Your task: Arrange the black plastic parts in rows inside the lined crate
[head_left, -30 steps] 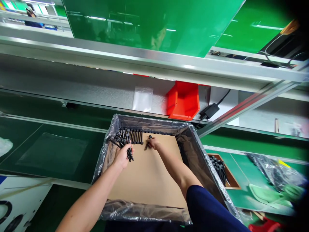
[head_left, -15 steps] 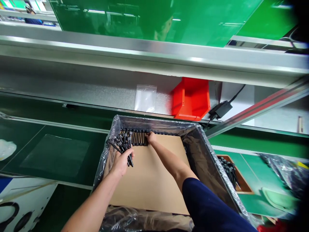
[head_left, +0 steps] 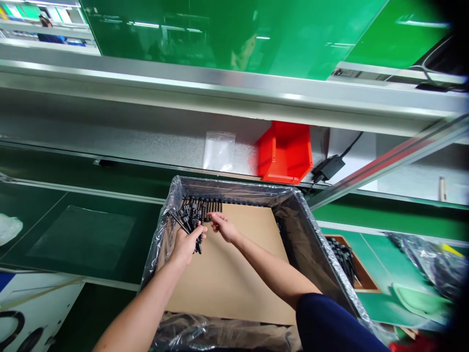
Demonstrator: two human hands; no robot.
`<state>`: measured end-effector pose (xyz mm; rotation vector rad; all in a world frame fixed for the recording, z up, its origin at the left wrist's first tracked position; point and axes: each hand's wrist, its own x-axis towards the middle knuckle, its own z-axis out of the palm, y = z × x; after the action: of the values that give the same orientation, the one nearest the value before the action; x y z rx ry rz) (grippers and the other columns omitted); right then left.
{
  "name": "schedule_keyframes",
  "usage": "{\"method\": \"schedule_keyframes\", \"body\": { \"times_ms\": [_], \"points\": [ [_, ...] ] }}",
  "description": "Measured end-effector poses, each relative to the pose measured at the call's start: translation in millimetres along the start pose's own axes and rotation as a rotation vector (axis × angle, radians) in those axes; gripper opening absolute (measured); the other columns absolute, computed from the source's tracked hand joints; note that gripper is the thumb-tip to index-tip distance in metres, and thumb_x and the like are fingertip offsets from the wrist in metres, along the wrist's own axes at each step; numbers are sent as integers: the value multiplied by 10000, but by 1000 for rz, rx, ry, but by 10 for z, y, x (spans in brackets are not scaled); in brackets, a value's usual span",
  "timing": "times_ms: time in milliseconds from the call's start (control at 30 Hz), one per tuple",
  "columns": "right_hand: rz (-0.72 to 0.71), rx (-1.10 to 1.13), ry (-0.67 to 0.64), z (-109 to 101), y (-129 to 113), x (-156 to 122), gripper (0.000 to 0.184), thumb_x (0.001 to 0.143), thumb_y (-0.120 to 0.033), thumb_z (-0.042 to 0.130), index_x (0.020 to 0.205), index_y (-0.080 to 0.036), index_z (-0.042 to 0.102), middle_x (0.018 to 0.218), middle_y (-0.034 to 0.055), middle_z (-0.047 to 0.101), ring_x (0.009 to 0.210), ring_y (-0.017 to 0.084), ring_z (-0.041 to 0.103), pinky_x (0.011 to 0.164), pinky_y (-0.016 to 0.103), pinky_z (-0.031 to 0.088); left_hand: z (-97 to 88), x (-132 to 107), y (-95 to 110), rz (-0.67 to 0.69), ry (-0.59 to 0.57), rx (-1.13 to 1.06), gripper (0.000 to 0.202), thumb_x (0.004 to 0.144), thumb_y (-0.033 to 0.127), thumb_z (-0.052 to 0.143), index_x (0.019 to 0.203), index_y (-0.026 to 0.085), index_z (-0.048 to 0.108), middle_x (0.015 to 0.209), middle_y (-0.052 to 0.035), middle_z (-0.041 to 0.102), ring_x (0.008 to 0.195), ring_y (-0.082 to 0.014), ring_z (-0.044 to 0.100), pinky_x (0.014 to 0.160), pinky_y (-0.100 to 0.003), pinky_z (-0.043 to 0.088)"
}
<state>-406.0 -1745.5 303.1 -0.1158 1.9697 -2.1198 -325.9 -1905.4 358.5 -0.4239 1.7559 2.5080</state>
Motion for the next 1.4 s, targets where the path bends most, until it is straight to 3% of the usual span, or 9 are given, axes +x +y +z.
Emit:
{"method": "schedule_keyframes", "body": {
  "times_ms": [100,200,367,533,700,833,1000,1167,1400],
  "points": [
    [49,236,-192,286,-134,-338,389,755,-543,672,839,-168,619,606,-9,565,468,101,480,432,216,288,0,-3,-43,55,-69,81,401,662,369,757,950,102,676,775,-86,709,598,-151,624,554,-250,468],
    [129,335,-161,378,-223,-460,370,682,-449,778,682,-173,531,541,-34,516,441,78,461,411,191,222,12,-18,-67,62,-98,134,393,660,366,758,957,120,684,791,-78,709,603,-153,629,548,-250,472],
    [-1,380,74,10,-234,-261,341,692,-439,755,835,-203,555,527,-83,438,413,55,328,399,178,227,23,0,-74,-48,2,93,398,607,380,786,898,131,678,878,-84,705,556,-118,621,511,-225,449],
    [-199,-437,306,-726,41,81,175,813,-258,519,942,-197,621,738,11,636,628,139,568,593,253,456,13,47,-108,-36,71,43,389,573,371,792,848,125,670,754,-38,667,532,-94,576,469,-200,413],
    [-181,-1108,39,-1083,406,288,352,752,-41,441,1006,-139,665,1014,99,655,971,186,590,910,273,425,25,24,-102,-45,67,71,373,570,358,784,827,119,660,678,-14,630,486,-86,525,447,-206,397],
    [-81,-1237,38,-990,462,436,330,854,-92,442,1119,-124,637,1065,118,607,983,185,570,914,245,406,0,33,-116,-42,43,78,372,588,356,778,852,121,662,681,-13,624,500,-86,527,458,-203,397],
    [25,-1231,107,-828,416,580,237,921,-170,452,984,-128,677,1000,138,600,875,189,584,863,239,415,-34,56,-142,-28,20,117,357,618,362,763,867,126,664,662,-5,616,509,-85,525,473,-203,401],
    [30,-1209,183,-771,432,617,251,898,-126,466,1100,-103,613,1035,149,599,859,189,592,838,243,423,-10,37,-112,-32,-7,91,367,601,353,775,860,125,650,679,2,609,507,-79,517,466,-203,393],
    [47,-1164,249,-726,446,654,170,857,-104,529,993,-98,631,1009,141,629,899,189,595,845,242,415,42,0,-58,-54,0,28,405,546,356,818,808,130,606,689,8,594,514,-84,535,479,-212,408]
  ]
}}
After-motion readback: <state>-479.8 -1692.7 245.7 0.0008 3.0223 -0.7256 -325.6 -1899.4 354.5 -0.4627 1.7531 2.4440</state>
